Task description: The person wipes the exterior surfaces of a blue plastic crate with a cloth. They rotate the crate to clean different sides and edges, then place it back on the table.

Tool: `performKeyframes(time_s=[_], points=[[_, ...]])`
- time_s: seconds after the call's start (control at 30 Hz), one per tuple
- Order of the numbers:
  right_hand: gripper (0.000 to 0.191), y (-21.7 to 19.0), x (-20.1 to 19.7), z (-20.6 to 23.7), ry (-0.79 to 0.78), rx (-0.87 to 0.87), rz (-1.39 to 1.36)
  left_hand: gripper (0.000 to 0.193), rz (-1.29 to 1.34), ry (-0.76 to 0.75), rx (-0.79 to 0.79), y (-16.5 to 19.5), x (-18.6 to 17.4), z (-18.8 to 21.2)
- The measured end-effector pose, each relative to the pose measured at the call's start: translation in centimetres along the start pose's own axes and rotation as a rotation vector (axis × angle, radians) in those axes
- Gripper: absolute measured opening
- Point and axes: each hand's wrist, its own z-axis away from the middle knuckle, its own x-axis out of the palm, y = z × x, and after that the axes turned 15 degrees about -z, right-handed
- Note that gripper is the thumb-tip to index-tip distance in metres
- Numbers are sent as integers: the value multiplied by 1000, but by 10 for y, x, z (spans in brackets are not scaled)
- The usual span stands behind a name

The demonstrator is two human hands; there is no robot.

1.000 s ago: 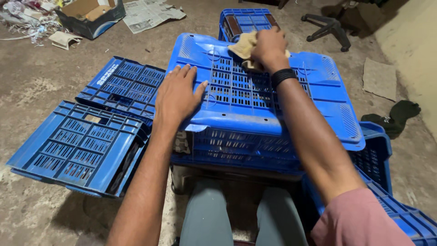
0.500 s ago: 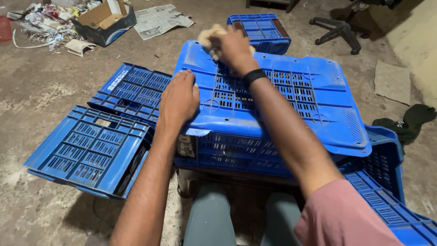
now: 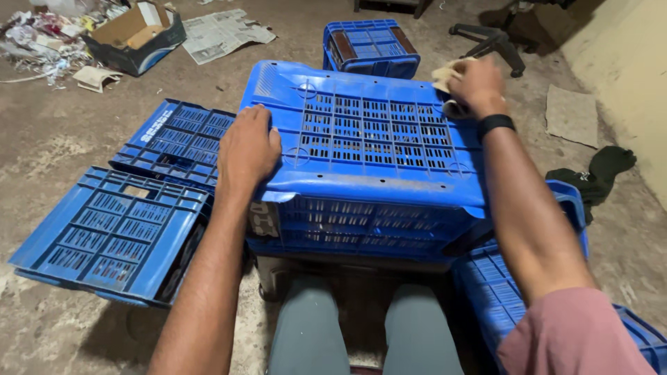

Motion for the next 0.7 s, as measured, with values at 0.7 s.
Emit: performKeyframes(time_s=[0.7], points=[[55, -4, -12, 3, -91, -256, -151, 24, 11, -47, -82, -4, -6, 4]])
